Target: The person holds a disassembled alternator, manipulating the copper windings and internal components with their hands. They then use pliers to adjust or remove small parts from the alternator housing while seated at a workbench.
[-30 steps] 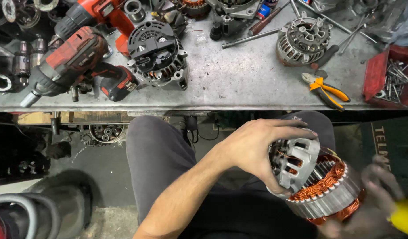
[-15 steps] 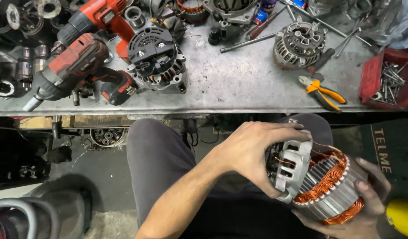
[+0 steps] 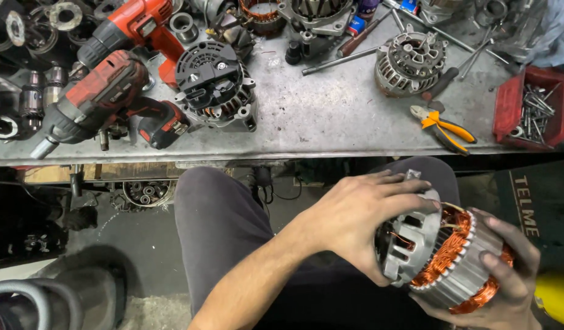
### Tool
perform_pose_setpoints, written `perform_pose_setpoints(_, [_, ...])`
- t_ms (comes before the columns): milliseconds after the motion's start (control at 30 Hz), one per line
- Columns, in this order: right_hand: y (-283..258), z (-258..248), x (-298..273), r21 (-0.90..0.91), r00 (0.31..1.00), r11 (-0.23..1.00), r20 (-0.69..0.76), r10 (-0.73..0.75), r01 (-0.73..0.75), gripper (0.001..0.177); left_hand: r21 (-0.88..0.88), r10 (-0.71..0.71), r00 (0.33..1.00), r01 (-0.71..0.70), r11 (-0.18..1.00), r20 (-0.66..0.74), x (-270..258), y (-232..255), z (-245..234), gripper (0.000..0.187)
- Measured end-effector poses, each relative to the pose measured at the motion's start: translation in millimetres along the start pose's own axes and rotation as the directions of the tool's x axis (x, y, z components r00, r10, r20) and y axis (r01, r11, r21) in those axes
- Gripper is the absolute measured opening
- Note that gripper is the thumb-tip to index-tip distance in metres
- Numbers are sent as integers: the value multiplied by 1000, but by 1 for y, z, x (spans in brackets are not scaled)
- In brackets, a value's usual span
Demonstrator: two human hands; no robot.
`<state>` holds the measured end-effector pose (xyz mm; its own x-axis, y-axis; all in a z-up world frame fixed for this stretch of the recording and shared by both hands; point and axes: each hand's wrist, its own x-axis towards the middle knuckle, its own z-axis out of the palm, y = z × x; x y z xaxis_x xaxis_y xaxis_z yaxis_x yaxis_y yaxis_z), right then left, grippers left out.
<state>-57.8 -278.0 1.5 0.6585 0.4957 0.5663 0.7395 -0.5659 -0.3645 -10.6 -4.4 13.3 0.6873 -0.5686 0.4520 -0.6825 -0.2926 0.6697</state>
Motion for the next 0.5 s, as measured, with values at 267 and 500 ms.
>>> perform_pose_setpoints(267, [-3,8,-7,103,994,989,-6,108,-106,118,58,-47,996,43,997,70,1,3,-2,116])
perform_pose_setpoints(500, [-2,8,-1,1,998,998,-38,58,-58,116,91,-36,999,36,995,4,3,11,3,112])
